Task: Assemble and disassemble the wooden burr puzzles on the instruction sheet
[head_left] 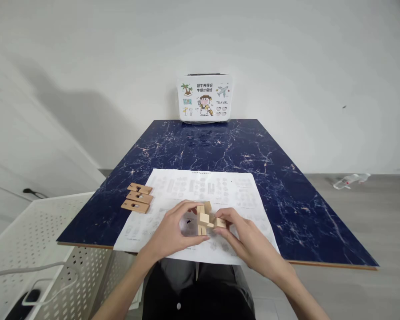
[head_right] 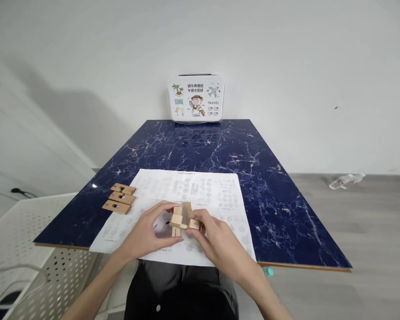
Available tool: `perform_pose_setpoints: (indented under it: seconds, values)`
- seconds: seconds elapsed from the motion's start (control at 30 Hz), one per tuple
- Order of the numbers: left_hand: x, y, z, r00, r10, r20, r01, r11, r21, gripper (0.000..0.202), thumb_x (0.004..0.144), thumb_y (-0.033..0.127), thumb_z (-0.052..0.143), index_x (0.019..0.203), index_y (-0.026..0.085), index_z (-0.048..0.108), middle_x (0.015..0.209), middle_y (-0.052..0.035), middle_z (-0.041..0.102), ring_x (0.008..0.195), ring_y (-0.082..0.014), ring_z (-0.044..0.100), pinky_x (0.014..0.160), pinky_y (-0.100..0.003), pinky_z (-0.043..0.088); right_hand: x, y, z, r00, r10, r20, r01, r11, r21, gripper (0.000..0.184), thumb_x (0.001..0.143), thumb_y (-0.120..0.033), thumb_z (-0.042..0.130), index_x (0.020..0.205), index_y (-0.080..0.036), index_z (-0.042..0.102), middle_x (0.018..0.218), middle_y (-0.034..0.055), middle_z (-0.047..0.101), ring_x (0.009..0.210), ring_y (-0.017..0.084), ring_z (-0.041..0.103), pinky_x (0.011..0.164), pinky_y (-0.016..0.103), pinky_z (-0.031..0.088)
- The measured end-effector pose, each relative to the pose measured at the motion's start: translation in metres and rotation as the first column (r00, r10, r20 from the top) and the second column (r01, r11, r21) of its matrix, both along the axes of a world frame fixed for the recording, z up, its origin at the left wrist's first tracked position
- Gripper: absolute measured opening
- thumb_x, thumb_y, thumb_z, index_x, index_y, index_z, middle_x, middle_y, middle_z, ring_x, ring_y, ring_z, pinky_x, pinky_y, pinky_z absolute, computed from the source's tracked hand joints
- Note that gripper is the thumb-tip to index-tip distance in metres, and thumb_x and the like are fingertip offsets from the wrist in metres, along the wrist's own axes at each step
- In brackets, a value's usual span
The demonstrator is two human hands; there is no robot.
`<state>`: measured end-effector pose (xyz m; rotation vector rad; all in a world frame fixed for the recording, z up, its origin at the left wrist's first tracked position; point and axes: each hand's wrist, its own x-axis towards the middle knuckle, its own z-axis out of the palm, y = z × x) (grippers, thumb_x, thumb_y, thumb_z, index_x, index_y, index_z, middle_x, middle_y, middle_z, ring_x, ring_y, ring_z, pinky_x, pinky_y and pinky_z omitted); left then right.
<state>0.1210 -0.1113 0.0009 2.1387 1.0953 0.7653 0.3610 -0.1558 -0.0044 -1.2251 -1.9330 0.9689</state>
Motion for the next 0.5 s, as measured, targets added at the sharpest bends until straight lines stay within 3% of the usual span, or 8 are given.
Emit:
perform_pose_setpoints:
  seconds: [0.17, 0.37, 0.5]
  values:
    - [-0.007, -0.005, -0.009, 0.999, 0.033, 0.042, -0.033, 0.999, -0.008, 0.060, 0.077, 0.033, 0.091, 0.129, 0.029, 0.061, 0.129, -0.0044, 0.070, 0.117, -0.0272, 0.068, 0.102, -0.042, 0.056, -0.016, 0.011, 0.003, 0.996, 0.075, 0.048, -0.077, 0.996, 0.038, 0.014, 0.110, -0.034, 0.049, 0.120, -0.029, 0.056, 0.108, 0.0034, 0.074, 0.093, 0.024, 0.071, 0.082, 0.034, 0.053]
    - [-0.009, -0.007, -0.010, 0.996, 0.000, 0.085, -0.002, 1.000, 0.018, 0.062, 0.078, 0.035, 0.091, 0.131, 0.031, 0.061, 0.130, -0.0053, 0.069, 0.122, -0.0288, 0.066, 0.106, -0.045, 0.054, -0.025, 0.015, 0.002, 1.000, 0.031, -0.001, -0.031, 0.999, -0.044, 0.019, 0.107, -0.038, 0.051, 0.124, -0.030, 0.049, 0.108, 0.0044, 0.076, 0.090, 0.025, 0.073, 0.075, 0.035, 0.055]
    - [-0.011, -0.007, -0.011, 0.993, -0.037, 0.114, 0.032, 0.998, 0.048, 0.062, 0.079, 0.037, 0.091, 0.133, 0.031, 0.062, 0.131, -0.0066, 0.070, 0.122, -0.0301, 0.066, 0.106, -0.048, 0.054, -0.026, 0.017, 0.006, 1.000, 0.001, -0.010, -0.001, 0.997, -0.076, 0.021, 0.106, -0.042, 0.052, 0.123, -0.029, 0.049, 0.091, 0.0014, 0.075, 0.075, 0.023, 0.067, 0.068, 0.034, 0.050]
